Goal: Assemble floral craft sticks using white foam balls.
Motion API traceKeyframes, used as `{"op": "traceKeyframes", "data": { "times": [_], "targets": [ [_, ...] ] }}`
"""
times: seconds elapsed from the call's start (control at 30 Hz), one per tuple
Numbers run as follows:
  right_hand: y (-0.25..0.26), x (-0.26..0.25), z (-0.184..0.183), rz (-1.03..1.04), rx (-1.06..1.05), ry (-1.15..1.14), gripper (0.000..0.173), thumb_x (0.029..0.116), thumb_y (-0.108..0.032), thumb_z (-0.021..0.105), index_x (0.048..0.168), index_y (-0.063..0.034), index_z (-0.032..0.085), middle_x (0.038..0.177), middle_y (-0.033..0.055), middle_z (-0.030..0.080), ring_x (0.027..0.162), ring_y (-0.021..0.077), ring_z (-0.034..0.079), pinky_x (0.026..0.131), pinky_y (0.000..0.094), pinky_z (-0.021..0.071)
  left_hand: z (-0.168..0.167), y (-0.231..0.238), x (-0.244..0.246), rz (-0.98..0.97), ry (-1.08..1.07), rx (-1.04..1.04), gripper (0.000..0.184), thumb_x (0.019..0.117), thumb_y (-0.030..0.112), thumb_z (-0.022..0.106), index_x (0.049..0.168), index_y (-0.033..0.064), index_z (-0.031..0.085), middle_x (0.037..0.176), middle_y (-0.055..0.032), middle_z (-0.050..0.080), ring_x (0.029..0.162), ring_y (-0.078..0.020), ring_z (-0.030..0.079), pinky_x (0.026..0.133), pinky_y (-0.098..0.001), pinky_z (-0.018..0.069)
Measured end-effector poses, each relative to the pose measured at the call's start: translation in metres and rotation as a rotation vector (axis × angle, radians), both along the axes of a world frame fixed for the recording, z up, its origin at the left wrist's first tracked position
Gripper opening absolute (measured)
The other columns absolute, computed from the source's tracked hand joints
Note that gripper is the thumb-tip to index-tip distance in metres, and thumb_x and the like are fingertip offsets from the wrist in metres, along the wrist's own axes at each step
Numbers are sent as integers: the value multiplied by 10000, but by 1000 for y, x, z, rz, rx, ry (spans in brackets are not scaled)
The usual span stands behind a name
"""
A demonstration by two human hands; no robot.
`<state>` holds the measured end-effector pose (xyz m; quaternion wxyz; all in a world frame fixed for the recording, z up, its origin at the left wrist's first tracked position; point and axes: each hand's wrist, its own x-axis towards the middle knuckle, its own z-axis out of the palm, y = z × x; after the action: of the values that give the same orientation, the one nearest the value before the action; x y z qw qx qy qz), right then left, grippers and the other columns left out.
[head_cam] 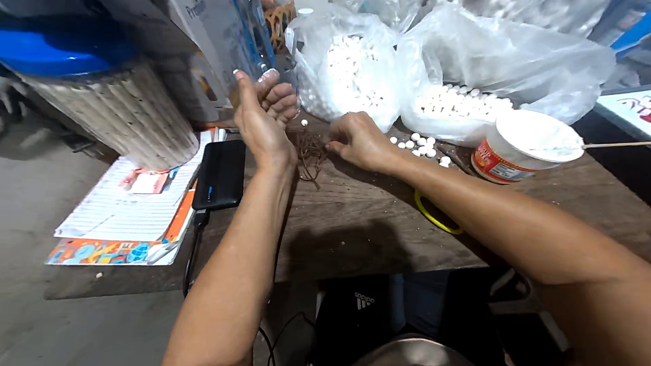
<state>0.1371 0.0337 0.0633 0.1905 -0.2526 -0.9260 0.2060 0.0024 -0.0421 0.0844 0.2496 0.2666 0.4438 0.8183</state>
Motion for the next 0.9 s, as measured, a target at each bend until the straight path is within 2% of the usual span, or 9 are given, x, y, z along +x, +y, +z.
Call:
{"op": "traceKeyframes", "data": {
  "times": [0.17, 0.23, 0.3, 0.43, 0.53, 0.6, 0.67, 0.8, 0.9],
  "targets": [
    [-14, -4, -4, 62, -9, 71, 156, 960, -104, 645, 884, 11, 717, 775, 119, 664, 720, 239, 645, 686, 461, 519, 7, -2, -13, 85, -56, 56, 583, 1153, 344, 166, 1046, 41, 652, 765, 11, 681, 668, -80, 655, 643, -236, 541],
    [-23, -5, -7, 76, 5, 5, 255, 927, -206, 706, 771, -6, 680, 693, 105, 615, 662, 258, 613, 611, 486, 481, 8, -1, -15, 90, -77, 55, 580, 1153, 344, 175, 1048, 33, 654, 768, 0, 679, 669, -87, 652, 647, -239, 538],
    [-34, -7, -6, 60, 11, -161, 348, 915, -321, 742, 741, -28, 668, 689, 105, 614, 679, 286, 626, 603, 515, 476, 8, -1, -14, 82, -91, 42, 574, 1154, 348, 191, 1049, 30, 657, 770, -1, 679, 662, -82, 649, 628, -230, 534],
    [-41, -4, -5, 36, 5, -259, 243, 942, -151, 657, 731, -32, 639, 691, 108, 593, 691, 287, 612, 597, 499, 444, 6, 1, -12, 54, -78, 44, 548, 1153, 332, 210, 1054, 32, 657, 775, 2, 670, 666, -79, 647, 619, -221, 528],
    [-32, 21, -4, 42, -53, -12, 210, 906, -123, 680, 715, -36, 670, 646, 58, 583, 608, 178, 563, 568, 405, 441, 6, 0, -9, 58, -39, 44, 521, 1154, 321, 236, 1036, 45, 661, 780, 11, 676, 679, -71, 645, 631, -216, 521],
    [-24, 40, -2, 25, -99, 215, 134, 914, -132, 702, 809, -54, 732, 690, -14, 636, 604, 24, 558, 582, 238, 471, 4, 0, -2, 38, 8, 39, 491, 1152, 302, 255, 1055, 41, 659, 799, 20, 678, 701, -64, 648, 651, -218, 524],
    [-22, 55, -2, 11, -198, 428, 77, 925, -88, 686, 868, -57, 727, 734, -62, 657, 620, -59, 564, 594, 137, 486, -2, 1, 8, 0, 79, 34, 419, 1142, 252, 317, 1063, 30, 663, 820, 19, 685, 729, -61, 657, 671, -220, 534],
    [-24, 71, -7, -48, -370, 648, 75, 955, -26, 663, 908, -50, 717, 738, -58, 663, 589, -20, 578, 560, 146, 511, -24, 3, 34, -112, 262, 12, 249, 1082, 109, 448, 982, 28, 661, 827, 27, 694, 730, -38, 665, 688, -202, 555],
    [-26, 78, -8, -77, -434, 718, 102, 979, -36, 639, 911, -46, 714, 718, -50, 644, 563, -4, 557, 539, 149, 499, -34, -5, 51, -226, 326, -46, 220, 1086, 159, 490, 986, 72, 666, 866, 43, 708, 723, -5, 658, 668, -162, 540]
  ]
}}
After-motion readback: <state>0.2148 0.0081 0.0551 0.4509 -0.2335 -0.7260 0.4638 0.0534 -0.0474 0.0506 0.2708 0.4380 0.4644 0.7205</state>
